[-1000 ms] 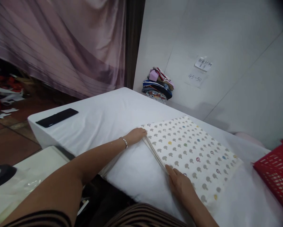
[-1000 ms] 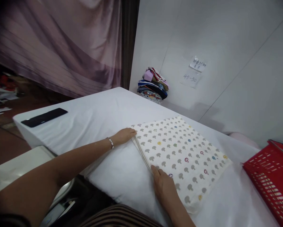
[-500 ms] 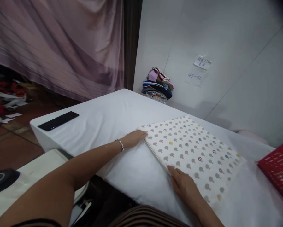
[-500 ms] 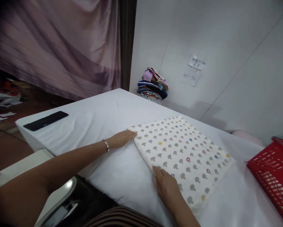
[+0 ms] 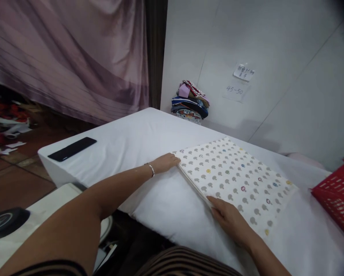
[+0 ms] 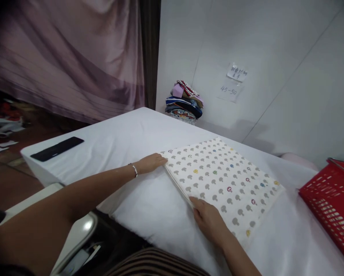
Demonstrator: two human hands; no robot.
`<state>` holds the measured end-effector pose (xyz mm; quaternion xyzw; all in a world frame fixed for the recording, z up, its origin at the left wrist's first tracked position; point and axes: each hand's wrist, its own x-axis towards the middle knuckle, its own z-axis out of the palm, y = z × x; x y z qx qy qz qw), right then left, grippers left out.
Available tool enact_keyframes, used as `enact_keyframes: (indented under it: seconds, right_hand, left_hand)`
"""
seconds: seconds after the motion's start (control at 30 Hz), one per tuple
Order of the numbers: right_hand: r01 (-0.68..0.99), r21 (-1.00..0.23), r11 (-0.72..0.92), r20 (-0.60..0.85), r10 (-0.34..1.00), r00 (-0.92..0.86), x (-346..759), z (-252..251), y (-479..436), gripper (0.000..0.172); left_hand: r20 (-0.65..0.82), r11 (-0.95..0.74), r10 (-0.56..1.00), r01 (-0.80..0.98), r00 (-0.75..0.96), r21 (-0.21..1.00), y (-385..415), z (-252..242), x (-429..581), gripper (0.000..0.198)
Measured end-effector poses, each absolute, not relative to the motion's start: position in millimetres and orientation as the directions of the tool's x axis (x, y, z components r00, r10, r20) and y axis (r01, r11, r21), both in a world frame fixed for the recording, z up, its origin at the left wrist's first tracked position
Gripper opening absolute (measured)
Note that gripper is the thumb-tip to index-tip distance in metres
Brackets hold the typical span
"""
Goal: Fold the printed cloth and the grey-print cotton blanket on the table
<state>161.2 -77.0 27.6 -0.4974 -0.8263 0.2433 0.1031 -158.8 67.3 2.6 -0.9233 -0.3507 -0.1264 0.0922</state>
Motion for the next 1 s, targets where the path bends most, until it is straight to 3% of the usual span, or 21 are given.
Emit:
enact_keyframes:
  seconds: [0.1, 0.27, 0.6, 0.77, 1.0]
  right_hand:
    - [0.734, -0.547, 0.403, -0.082, 0.847, -0.525, 159, 29, -81, 0.039]
    - [0.685, -0.608, 0.401, -0.093, 0.821, -0.563, 151, 29, -83, 0.034]
    - [0.601, -0.756, 0.260, -0.152, 0.823, -0.547, 158, 38, -72, 0.039]
    - [0.607, -0.765, 0.215, -0.169, 0.842, -0.512, 166, 26, -67, 0.042]
    - [0.556, -0.811, 0.184, -0.156, 0.847, -0.507, 171, 20, -65, 0.043]
  left_hand:
    - [0.320, -0.765, 0.574, 0.633, 0.754, -0.120, 63, 6, -167, 0.033]
    - [0.291, -0.767, 0.593, 0.637, 0.751, -0.083, 58, -4, -174, 0.032]
    - [0.374, -0.652, 0.715, 0.756, 0.591, 0.052, 55, -11, -160, 0.036]
    - [0.346, -0.570, 0.789, 0.815, 0.507, 0.105, 52, -2, -156, 0.029]
    - [0.333, -0.563, 0.779, 0.826, 0.532, -0.001, 50, -7, -152, 0.021]
